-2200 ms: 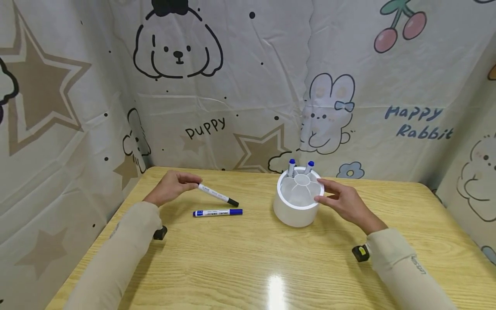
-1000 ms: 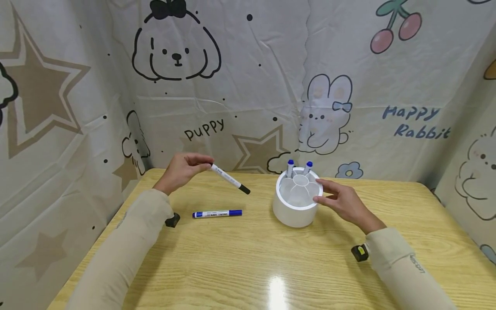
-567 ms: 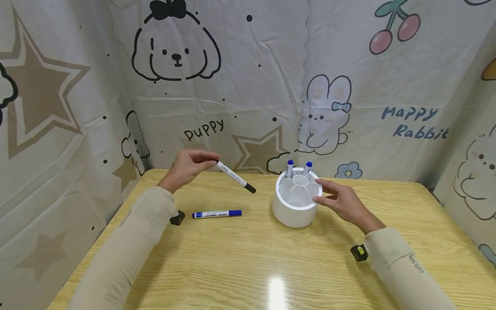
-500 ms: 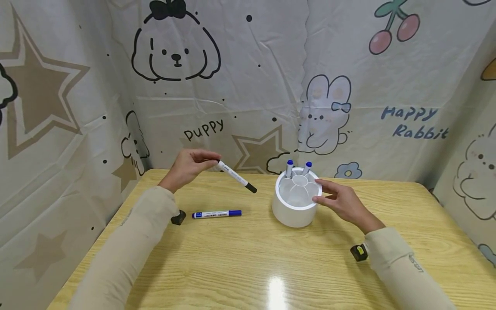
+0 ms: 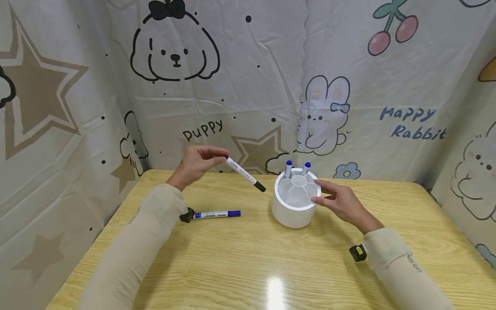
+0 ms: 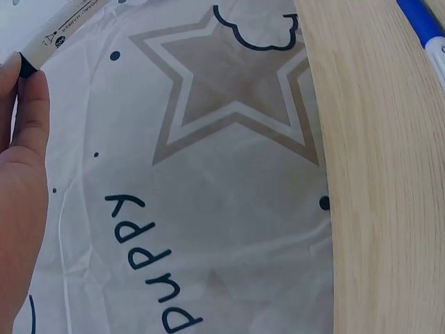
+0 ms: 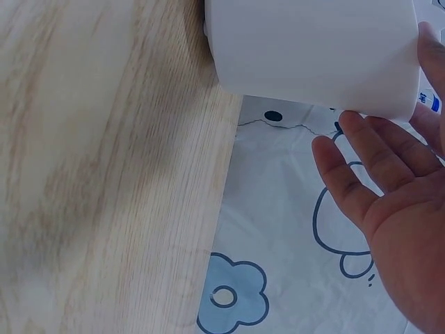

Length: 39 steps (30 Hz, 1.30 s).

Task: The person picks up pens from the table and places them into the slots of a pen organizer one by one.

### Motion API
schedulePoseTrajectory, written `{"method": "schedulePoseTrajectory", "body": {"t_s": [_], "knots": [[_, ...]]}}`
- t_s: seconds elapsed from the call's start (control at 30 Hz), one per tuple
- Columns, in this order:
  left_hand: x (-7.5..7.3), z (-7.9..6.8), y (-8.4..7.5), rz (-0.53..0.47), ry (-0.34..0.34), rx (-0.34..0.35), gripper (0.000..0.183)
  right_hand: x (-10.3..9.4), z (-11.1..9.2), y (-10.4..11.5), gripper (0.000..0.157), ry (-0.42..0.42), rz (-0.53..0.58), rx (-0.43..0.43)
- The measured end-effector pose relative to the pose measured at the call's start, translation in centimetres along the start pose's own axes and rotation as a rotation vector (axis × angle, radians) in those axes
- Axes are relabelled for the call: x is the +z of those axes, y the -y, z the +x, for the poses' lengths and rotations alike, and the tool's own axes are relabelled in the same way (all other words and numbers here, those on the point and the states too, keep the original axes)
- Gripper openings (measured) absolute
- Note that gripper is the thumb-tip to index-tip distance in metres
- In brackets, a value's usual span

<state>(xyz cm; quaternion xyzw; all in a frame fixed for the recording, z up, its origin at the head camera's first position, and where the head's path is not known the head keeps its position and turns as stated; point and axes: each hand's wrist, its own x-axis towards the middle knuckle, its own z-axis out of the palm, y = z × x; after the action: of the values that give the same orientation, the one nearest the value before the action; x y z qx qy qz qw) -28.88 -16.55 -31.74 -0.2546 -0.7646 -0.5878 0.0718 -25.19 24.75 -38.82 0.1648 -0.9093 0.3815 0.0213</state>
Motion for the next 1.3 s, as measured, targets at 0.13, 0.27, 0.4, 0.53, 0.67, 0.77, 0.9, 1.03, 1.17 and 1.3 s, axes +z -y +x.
{"method": "schedulePoseTrajectory", "body": {"t_s": [0.13, 0.27, 0.4, 0.53, 0.67, 0.77, 0.9, 1.03, 1.17, 1.3], "knots": [[0.5, 0.3, -0.1, 0.002, -0.001, 0.020, 0.019, 0.0, 0.0, 0.0, 0.064, 0.005, 0.002, 0.007], [1.0, 0.7, -0.2, -0.012, 0.007, 0.046, 0.019, 0.0, 0.0, 0.0, 0.064, 0.005, 0.001, 0.008], [1.6, 1.0, -0.4, -0.041, 0.020, 0.054, 0.019, -0.1, 0.0, 0.0, 0.065, 0.006, 0.000, 0.006], [2.3, 1.3, -0.7, -0.060, 0.020, 0.056, 0.019, -0.1, 0.0, 0.0, 0.065, 0.010, -0.001, 0.009], [3.1, 1.7, -0.9, -0.086, 0.027, 0.067, 0.019, -0.1, 0.0, 0.1, 0.065, 0.008, -0.001, 0.013], [3.7, 1.9, -1.0, -0.108, 0.034, 0.080, 0.019, -0.1, 0.0, 0.0, 0.065, 0.006, 0.000, 0.012], [4.2, 2.0, -0.8, -0.120, 0.041, 0.082, 0.018, 0.0, -0.1, 0.0, 0.065, 0.012, 0.008, 0.012], [4.7, 2.0, -0.7, -0.118, 0.051, 0.067, 0.018, -0.1, -0.2, 0.0, 0.066, 0.015, 0.011, 0.016], [5.2, 2.2, -0.8, -0.112, 0.064, 0.066, 0.018, -0.1, -0.2, 0.0, 0.066, 0.013, 0.011, 0.010], [5.7, 2.4, -0.8, -0.094, 0.071, 0.064, 0.018, -0.1, -0.1, 0.1, 0.065, 0.006, 0.013, 0.000]]}}
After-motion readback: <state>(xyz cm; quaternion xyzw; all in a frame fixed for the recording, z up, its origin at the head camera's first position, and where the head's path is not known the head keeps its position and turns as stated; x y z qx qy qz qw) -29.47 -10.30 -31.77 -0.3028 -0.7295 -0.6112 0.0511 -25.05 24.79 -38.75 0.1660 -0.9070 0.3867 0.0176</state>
